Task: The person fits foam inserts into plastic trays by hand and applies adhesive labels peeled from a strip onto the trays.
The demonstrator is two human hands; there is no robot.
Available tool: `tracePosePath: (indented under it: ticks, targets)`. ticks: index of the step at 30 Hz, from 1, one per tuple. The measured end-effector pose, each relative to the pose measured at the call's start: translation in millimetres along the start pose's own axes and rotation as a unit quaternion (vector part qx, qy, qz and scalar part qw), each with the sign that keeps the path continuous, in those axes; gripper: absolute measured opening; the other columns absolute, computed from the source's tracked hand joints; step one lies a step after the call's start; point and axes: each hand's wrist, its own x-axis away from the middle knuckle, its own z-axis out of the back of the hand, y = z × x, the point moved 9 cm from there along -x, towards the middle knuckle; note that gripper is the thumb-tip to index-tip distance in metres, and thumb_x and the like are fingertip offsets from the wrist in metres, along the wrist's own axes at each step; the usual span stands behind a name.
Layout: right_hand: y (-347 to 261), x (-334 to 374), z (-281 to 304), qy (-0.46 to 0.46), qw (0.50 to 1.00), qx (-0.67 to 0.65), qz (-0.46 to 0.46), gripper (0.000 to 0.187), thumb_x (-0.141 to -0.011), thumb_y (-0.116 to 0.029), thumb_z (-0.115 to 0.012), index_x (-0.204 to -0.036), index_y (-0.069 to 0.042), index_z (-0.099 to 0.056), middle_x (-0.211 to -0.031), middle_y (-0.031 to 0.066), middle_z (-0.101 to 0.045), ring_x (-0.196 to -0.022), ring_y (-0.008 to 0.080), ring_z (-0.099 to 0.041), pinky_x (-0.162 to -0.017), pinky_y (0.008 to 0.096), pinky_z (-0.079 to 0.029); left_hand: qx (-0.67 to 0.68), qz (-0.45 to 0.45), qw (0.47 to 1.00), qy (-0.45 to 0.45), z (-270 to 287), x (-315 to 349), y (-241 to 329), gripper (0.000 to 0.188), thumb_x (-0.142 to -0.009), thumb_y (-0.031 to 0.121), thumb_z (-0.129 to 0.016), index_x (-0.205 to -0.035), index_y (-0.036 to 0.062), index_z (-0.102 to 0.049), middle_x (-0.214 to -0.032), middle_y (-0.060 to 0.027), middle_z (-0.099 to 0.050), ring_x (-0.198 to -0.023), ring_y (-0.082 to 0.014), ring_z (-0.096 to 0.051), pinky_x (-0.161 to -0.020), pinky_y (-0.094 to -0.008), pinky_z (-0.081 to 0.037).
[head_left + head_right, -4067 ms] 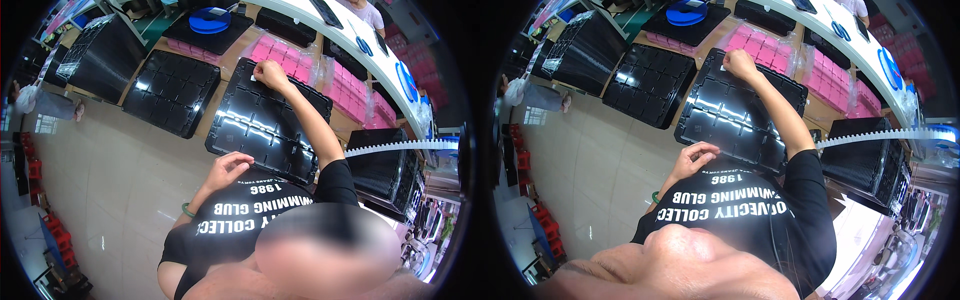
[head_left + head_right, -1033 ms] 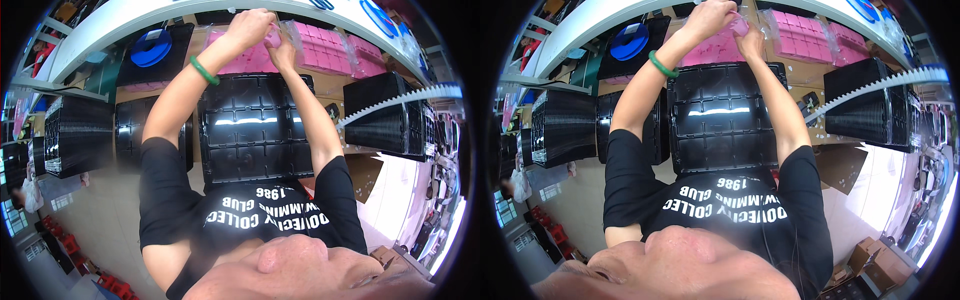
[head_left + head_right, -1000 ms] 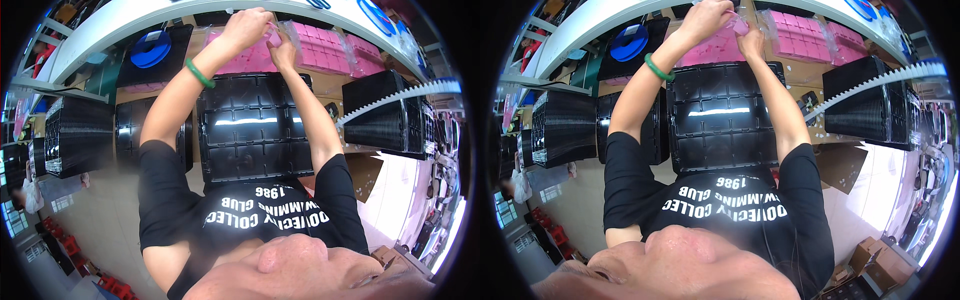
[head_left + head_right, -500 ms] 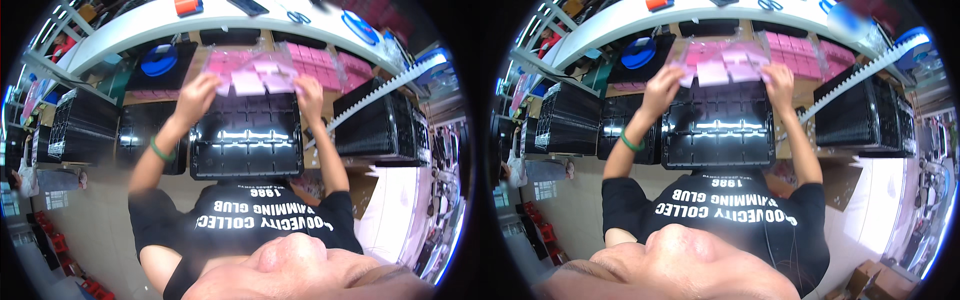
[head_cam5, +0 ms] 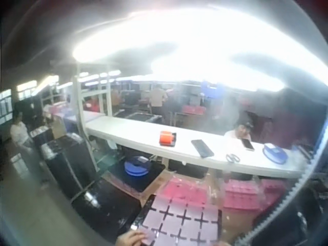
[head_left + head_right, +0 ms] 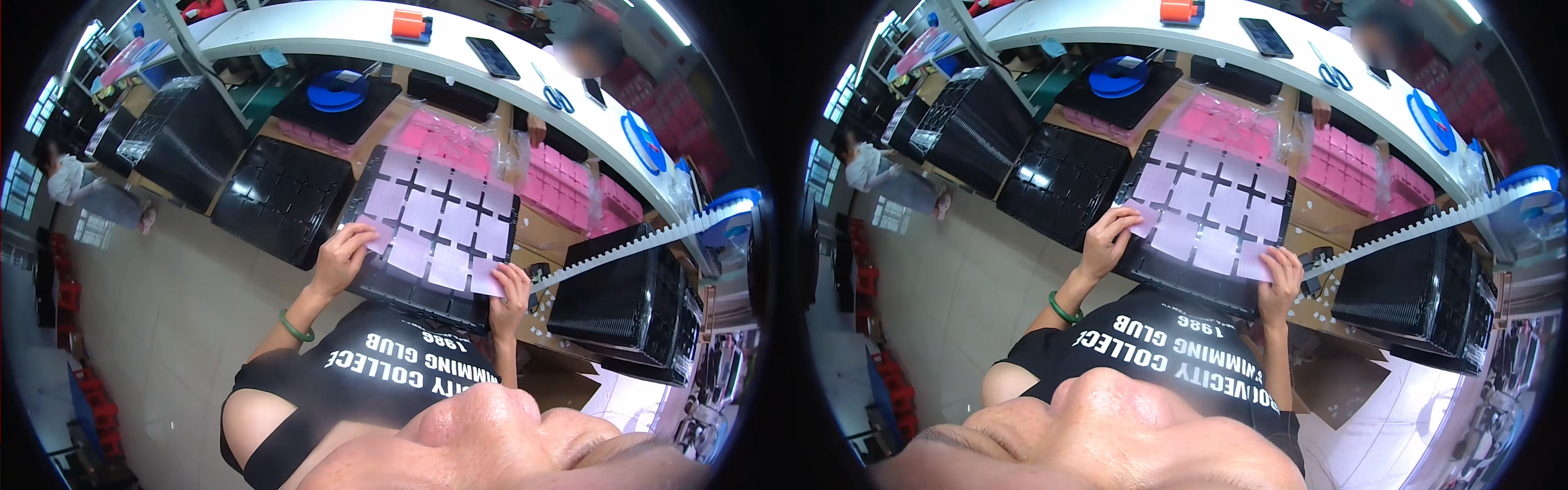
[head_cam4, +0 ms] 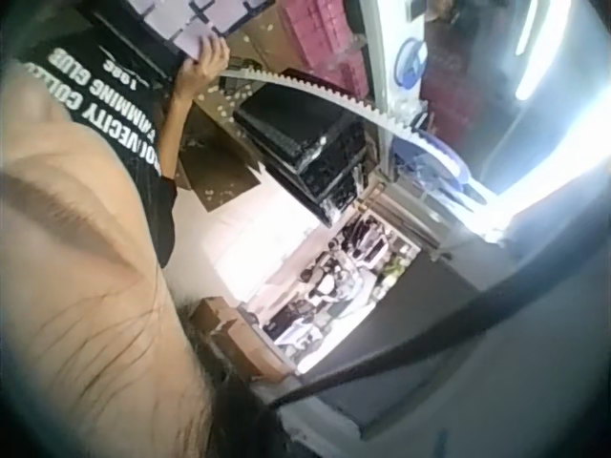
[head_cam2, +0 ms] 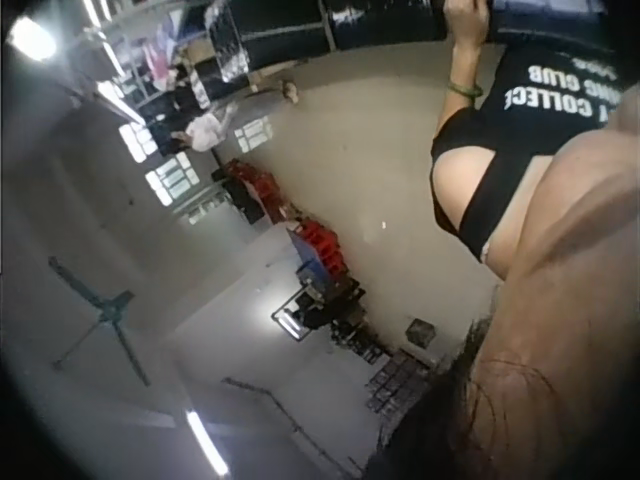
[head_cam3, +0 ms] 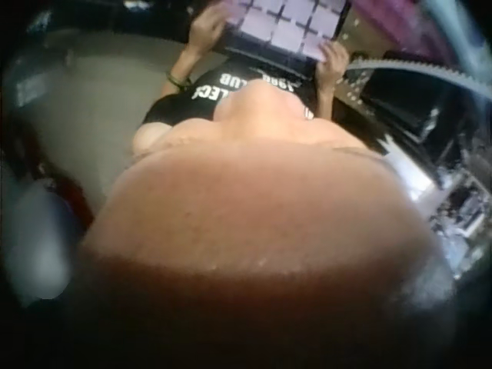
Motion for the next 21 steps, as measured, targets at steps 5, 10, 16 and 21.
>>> tracePosePath:
  ticks: [5, 10, 16, 21]
  targets:
    - [-13, 1, 1, -0.014, 1.000, -0.015, 0.016, 0.034, -0.066, 0.005, -0.057, -0.096, -0.004, -0.068, -0.108, 0.0073, -0.066, -0.113, 0.0292, -0.054, -0.099, 0.0407, -0.038, -0.005, 0.032, 0.999, 0.005, 12, 17, -1, 0.022, -0.078, -0.006, -0.057, -0.096, 0.0024, -0.067, -0.099, -0.0097, -0.065, -0.086, -0.0277, -0.065, -0.073, -0.0329, -0.052]
    - [-17, 4, 9, 0.003, 1.000, 0.000, 0.010, 0.036, -0.064, 0.005, -0.055, -0.096, -0.005, -0.069, -0.107, 0.0069, -0.066, -0.113, 0.0291, -0.055, -0.098, 0.0411, -0.038, 0.006, 0.039, 0.999, 0.006, 16, 22, 4, 0.022, -0.078, -0.006, -0.057, -0.096, 0.0022, -0.068, -0.099, -0.0093, -0.065, -0.085, -0.0268, -0.065, -0.072, -0.0323, -0.052]
    - [-25, 7, 4, -0.006, 1.000, -0.003, 0.011, 0.036, -0.064, 0.005, -0.056, -0.096, -0.005, -0.069, -0.107, 0.0069, -0.066, -0.113, 0.0289, -0.055, -0.098, 0.0404, -0.038, -0.010, 0.053, 0.998, 0.017, 22, 29, -5, 0.022, -0.079, -0.005, -0.057, -0.097, 0.0021, -0.068, -0.099, -0.0085, -0.065, -0.086, -0.0261, -0.065, -0.072, -0.0318, -0.052]
    - [-40, 5, -3, -0.013, 1.000, -0.005, 0.014, 0.037, -0.063, 0.006, -0.057, -0.096, -0.005, -0.069, -0.107, 0.0068, -0.066, -0.113, 0.0287, -0.054, -0.098, 0.0404, -0.038, -0.018, 0.053, 0.998, 0.012, 34, 27, -11, 0.024, -0.079, -0.005, -0.057, -0.099, 0.0023, -0.067, -0.100, -0.0090, -0.065, -0.086, -0.0259, -0.065, -0.072, -0.0315, -0.052]
